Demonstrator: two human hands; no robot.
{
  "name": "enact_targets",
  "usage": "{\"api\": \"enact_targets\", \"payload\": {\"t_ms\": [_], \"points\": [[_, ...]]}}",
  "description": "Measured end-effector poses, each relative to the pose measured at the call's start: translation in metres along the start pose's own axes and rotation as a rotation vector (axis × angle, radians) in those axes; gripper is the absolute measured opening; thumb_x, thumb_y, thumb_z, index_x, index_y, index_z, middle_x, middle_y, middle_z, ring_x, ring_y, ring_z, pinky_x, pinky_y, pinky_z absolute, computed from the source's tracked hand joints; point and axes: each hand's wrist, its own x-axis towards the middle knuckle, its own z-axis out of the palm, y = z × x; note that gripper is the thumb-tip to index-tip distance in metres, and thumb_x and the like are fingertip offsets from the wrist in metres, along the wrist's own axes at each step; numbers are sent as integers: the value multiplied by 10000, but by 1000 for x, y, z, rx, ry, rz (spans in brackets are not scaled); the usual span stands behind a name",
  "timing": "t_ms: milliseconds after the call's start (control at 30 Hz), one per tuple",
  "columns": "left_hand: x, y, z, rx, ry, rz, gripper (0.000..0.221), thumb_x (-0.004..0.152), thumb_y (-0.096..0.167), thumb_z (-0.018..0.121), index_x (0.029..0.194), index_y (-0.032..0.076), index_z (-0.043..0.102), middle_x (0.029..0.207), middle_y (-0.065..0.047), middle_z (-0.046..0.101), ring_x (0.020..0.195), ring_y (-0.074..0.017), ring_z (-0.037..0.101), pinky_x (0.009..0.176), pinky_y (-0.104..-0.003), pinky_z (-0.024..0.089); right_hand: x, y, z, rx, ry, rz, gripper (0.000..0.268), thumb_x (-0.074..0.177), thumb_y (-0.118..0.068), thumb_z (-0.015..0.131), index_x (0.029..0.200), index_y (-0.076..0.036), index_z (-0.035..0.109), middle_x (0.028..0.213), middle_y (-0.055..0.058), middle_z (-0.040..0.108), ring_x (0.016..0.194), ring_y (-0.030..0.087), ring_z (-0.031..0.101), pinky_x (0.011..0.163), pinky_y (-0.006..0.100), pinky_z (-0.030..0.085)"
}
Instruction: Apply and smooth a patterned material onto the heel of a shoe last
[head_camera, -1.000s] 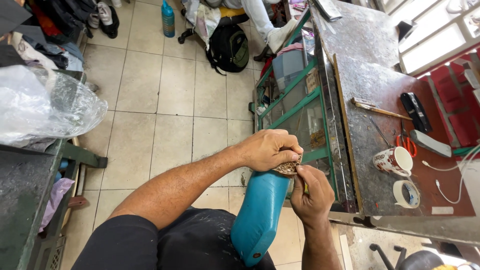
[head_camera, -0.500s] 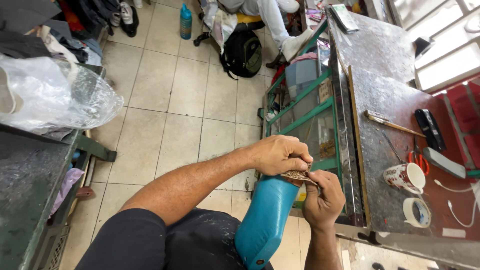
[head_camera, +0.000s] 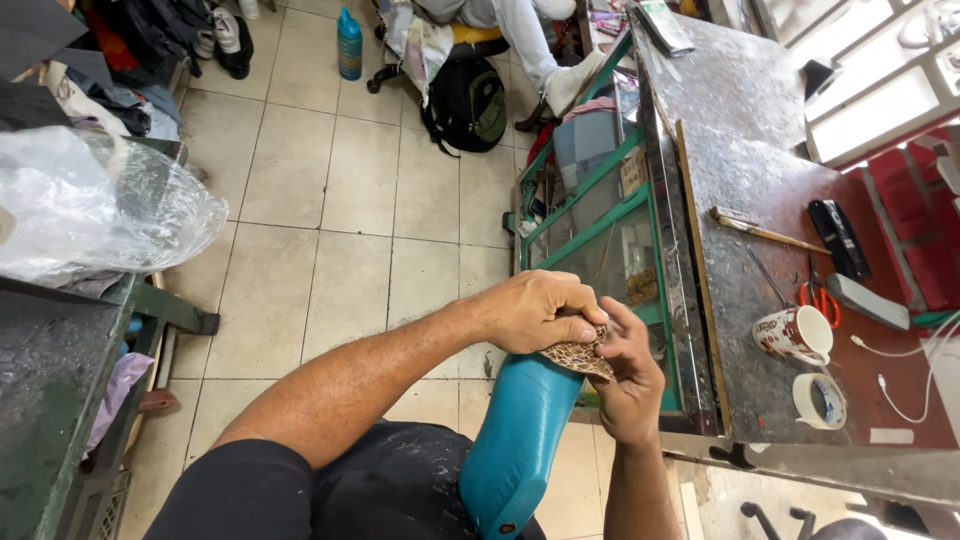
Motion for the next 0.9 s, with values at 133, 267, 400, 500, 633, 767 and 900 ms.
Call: {"api": "enact_targets", "payload": {"t_ms": [133,267,400,500,633,767,900], "points": [[-5,11,-2,-2,-16,-11,294,962,349,625,1174,187,746,1055,-34,720,1002,-209,677,867,-373,511,-23,21,7,430,29,109,201,989,-23,666,1132,-122,566,1415,258,566,1352,351,571,1097,410,515],[-14,28,0,40,-15,-13,323,961,381,623,1213,208,727,980,-36,679,959,-215,645,814,-383,496,-20,-5,7,281,29,54,241,993,-6,641,1197,-129,608,1392,224,605,1334,341,599,1103,414,533],[-19,40,3,50,25,14,292,984,408,571,1209,232,631,1028,-57,684,935,-234,648,771,-404,499,-22,-23,8,148,78,1,264,981,-47,677,1227,-128,625,1378,234,613,1292,339,627,1116,443,541],[-23,34,16,63,112,97,222,998,376,594,1160,224,588,1005,-54,648,856,-243,627,698,-405,493,-21,-33,10,88,78,-29,210,1019,-153,651,1227,-129,645,1364,247,610,1287,350,614,1108,455,521],[-25,33,20,114,187,224,120,1045,332,578,1113,242,619,987,-67,608,815,-250,633,602,-390,505,-26,-33,12,-9,135,-16,144,1018,-161,650,1150,-121,691,1317,248,639,1291,368,617,1133,485,515],[-24,34,14,98,231,329,143,1058,306,574,1090,176,626,996,-80,680,899,-259,667,654,-398,539,-27,-32,16,-2,160,-13,154,1004,-85,652,1146,-121,700,1356,260,632,1303,376,626,1138,476,530],[-25,38,0,28,127,249,160,1045,232,563,1146,153,660,1081,-84,712,945,-247,696,804,-387,567,-25,-31,19,-7,165,-27,171,997,-49,646,1148,-106,701,1349,279,632,1285,386,640,1133,475,533]]}}
